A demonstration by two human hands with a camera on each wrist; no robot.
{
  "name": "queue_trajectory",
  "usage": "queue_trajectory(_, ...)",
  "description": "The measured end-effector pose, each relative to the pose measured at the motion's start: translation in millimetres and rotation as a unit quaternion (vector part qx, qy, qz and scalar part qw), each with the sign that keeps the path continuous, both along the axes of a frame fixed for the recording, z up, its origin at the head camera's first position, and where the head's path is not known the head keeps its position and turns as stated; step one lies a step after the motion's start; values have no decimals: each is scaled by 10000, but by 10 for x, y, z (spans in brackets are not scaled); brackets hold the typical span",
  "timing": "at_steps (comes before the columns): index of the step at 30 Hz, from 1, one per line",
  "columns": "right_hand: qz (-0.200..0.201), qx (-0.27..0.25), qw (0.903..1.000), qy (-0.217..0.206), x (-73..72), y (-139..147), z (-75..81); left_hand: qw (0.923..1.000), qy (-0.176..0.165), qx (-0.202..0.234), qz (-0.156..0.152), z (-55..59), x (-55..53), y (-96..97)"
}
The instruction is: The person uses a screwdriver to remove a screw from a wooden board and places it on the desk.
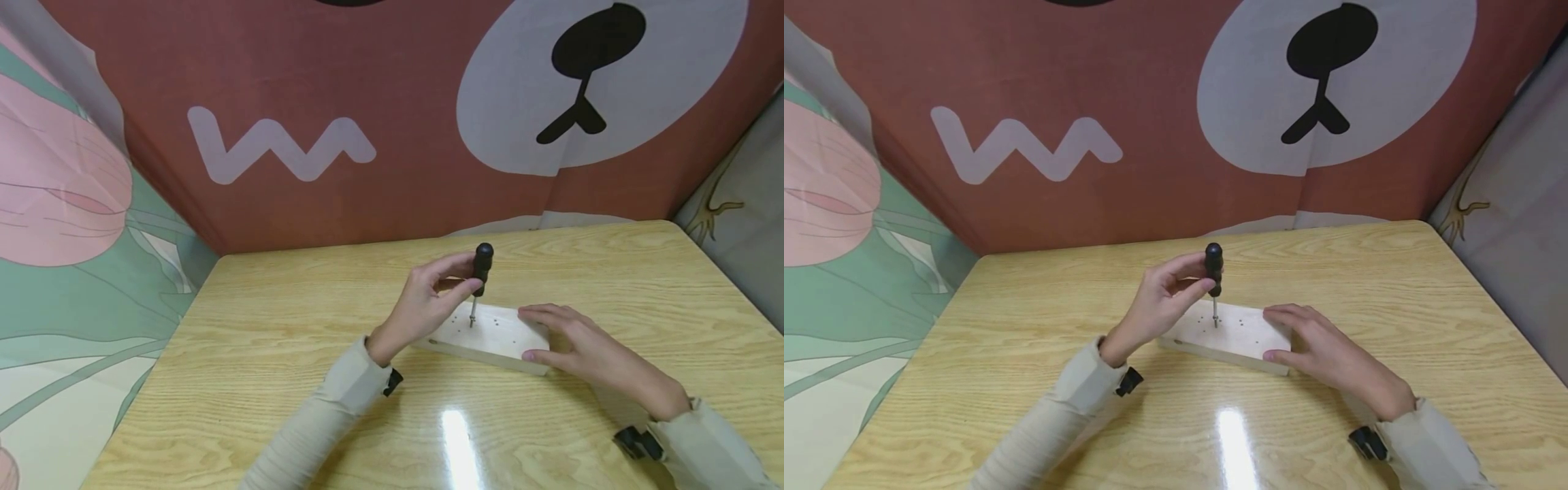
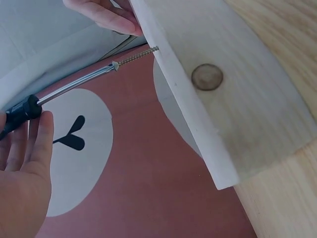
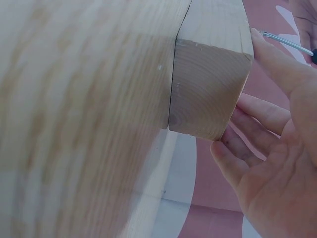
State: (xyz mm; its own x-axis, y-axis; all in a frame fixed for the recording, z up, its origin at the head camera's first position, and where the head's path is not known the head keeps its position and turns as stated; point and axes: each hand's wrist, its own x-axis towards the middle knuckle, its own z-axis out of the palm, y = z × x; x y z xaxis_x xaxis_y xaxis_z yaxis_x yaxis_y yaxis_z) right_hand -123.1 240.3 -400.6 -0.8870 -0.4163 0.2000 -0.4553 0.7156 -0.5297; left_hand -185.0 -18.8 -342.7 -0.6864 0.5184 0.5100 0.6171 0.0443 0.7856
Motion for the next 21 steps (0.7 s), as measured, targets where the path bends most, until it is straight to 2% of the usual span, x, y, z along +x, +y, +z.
queue_trajectory(6, -24, 3, 10000, -6, 13, -6, 13, 10000, -15, 76, -38, 3, -7, 7)
queue_trajectory(12, -26, 36, 9999, -98, -6, -6, 8, 9998, -166, 87, 39, -15, 5, 4)
queue_trajectory(15, -48, 35, 9999, -99, -4, -5, 9, 9997, -214, 93, -24, -7, 10, -4)
queue_trajectory(21, -20, 5, 10000, -39, 7, -5, 10, 9998, -96, 25, -153, 3, 4, -31)
